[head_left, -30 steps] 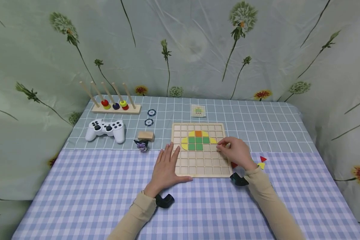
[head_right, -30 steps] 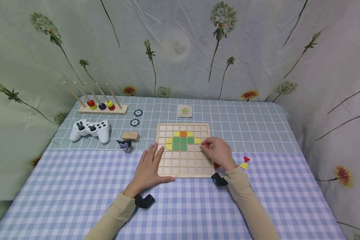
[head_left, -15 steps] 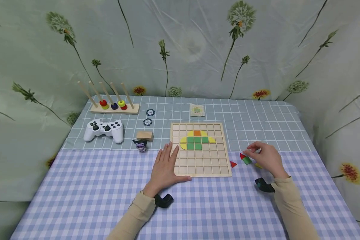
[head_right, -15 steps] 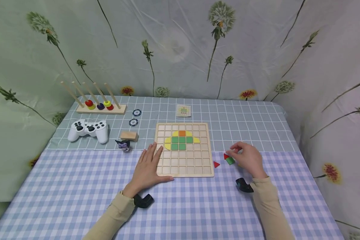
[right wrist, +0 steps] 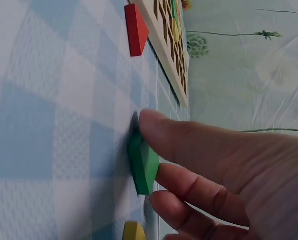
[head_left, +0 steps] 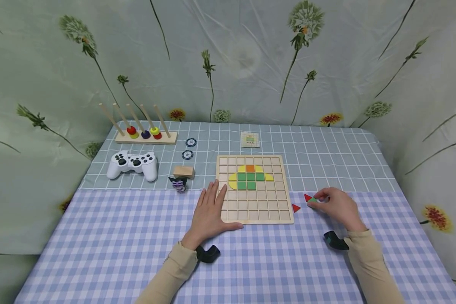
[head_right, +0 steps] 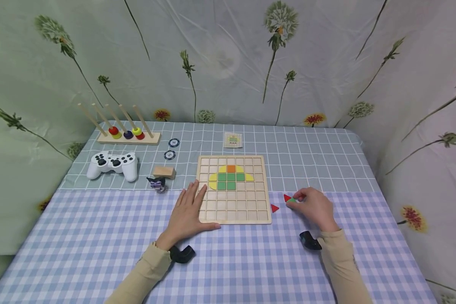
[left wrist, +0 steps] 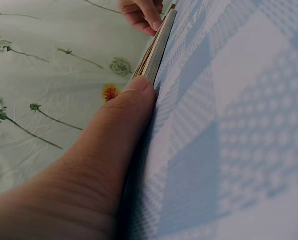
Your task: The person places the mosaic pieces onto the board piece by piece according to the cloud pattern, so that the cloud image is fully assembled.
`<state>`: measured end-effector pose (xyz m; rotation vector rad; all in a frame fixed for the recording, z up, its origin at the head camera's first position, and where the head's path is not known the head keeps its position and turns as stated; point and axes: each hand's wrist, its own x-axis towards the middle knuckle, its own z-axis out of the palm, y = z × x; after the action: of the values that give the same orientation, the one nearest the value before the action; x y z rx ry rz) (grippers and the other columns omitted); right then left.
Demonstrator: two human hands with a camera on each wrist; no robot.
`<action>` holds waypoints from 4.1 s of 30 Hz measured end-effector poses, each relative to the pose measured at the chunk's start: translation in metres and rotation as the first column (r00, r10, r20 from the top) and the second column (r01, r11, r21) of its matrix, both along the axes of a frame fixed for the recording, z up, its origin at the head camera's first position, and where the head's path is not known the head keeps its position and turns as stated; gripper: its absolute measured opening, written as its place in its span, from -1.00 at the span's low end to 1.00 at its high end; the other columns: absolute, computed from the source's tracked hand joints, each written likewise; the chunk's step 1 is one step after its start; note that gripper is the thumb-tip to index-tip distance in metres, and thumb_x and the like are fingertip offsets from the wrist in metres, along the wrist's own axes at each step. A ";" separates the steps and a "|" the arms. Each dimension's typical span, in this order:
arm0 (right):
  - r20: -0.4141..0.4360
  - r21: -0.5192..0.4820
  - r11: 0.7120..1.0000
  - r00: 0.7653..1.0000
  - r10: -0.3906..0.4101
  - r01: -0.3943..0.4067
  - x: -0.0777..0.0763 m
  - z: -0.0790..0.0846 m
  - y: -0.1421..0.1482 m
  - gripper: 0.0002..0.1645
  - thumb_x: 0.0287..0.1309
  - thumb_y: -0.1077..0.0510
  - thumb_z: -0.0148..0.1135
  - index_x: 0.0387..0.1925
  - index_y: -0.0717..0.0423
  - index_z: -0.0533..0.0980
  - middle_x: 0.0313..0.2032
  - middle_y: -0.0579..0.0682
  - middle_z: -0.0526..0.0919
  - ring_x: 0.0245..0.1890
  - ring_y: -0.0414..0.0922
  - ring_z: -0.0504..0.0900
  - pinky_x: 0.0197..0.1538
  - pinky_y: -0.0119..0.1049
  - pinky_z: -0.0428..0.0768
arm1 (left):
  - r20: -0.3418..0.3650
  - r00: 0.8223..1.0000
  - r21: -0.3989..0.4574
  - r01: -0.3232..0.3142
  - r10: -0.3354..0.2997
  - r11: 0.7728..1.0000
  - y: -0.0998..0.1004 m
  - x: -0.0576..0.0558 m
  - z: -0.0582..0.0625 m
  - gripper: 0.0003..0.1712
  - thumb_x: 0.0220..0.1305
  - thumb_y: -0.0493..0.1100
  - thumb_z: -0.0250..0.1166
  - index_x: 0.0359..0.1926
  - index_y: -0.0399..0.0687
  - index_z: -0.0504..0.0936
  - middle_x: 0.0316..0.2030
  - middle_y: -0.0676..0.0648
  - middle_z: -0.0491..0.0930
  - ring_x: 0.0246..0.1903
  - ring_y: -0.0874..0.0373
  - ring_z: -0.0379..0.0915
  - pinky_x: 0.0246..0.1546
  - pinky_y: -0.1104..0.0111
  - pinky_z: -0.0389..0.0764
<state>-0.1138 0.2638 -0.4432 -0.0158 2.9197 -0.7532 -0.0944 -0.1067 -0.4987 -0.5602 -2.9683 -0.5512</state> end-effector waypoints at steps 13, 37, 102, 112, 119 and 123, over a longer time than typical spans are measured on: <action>-0.037 -0.064 0.998 0.999 0.016 -0.018 0.004 -0.001 -0.007 -0.72 -0.04 0.10 0.43 -0.35 0.14 0.51 -0.44 -0.05 0.58 -0.51 -0.14 0.43 -0.47 -0.27 0.33 | 0.000 1.000 0.004 0.003 -0.003 1.000 0.000 0.000 -0.001 0.41 -0.24 0.64 0.21 0.48 -0.10 0.00 0.45 -0.23 -0.13 0.43 -0.06 -0.34 0.38 0.15 -0.28; -0.108 -0.246 0.956 0.985 0.137 -0.160 -0.034 0.000 -0.080 -0.80 -0.04 0.09 0.46 -0.45 0.02 0.56 -0.53 -0.13 0.53 -0.61 -0.14 0.37 -0.57 -0.30 0.31 | -0.003 1.000 0.005 0.004 -0.004 1.000 0.000 0.000 -0.001 0.41 -0.24 0.64 0.20 0.48 -0.11 0.01 0.45 -0.24 -0.12 0.43 -0.06 -0.35 0.38 0.16 -0.30; -0.118 -0.036 0.999 0.993 -0.008 0.004 0.007 0.007 0.022 -0.81 0.13 0.12 0.32 -0.30 0.19 0.65 -0.45 -0.04 0.62 -0.55 -0.14 0.44 -0.52 -0.28 0.37 | -0.019 1.000 -0.011 0.006 -0.006 1.000 -0.001 0.000 -0.002 0.41 -0.24 0.65 0.19 0.48 -0.11 0.00 0.45 -0.25 -0.14 0.43 -0.07 -0.34 0.38 0.14 -0.28; -0.014 -0.053 0.999 1.000 0.003 -0.004 0.020 0.000 0.037 -0.68 0.03 0.00 0.42 -0.25 0.14 0.67 -0.39 -0.07 0.60 -0.49 -0.15 0.47 -0.45 -0.29 0.37 | -0.019 1.000 -0.012 0.005 -0.005 1.000 -0.001 0.000 -0.003 0.42 -0.25 0.65 0.20 0.48 -0.11 -0.01 0.45 -0.23 -0.14 0.43 -0.06 -0.34 0.38 0.14 -0.28; 0.031 -0.008 0.999 0.999 0.044 -0.044 0.023 0.001 0.036 -0.65 -0.08 0.15 0.47 -0.21 0.23 0.67 -0.32 0.07 0.58 -0.49 -0.10 0.41 -0.49 -0.27 0.36 | -0.006 1.000 -0.012 0.006 -0.006 1.000 0.000 0.000 -0.003 0.42 -0.25 0.65 0.19 0.48 -0.11 -0.01 0.45 -0.25 -0.16 0.43 -0.06 -0.35 0.38 0.14 -0.30; 0.055 0.000 0.999 0.998 0.043 -0.043 0.022 0.001 0.036 -0.67 -0.08 0.18 0.46 -0.22 0.25 0.66 -0.32 0.09 0.56 -0.48 -0.08 0.40 -0.49 -0.26 0.34 | -0.005 1.000 -0.016 0.005 -0.005 1.000 0.000 0.000 -0.002 0.42 -0.25 0.66 0.19 0.48 -0.10 -0.01 0.45 -0.24 -0.16 0.43 -0.06 -0.35 0.38 0.15 -0.31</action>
<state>-0.0914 0.2994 -0.4424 -0.0572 2.8586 -0.7334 -0.0944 -0.1068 -0.5007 -0.5695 -2.9700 -0.5261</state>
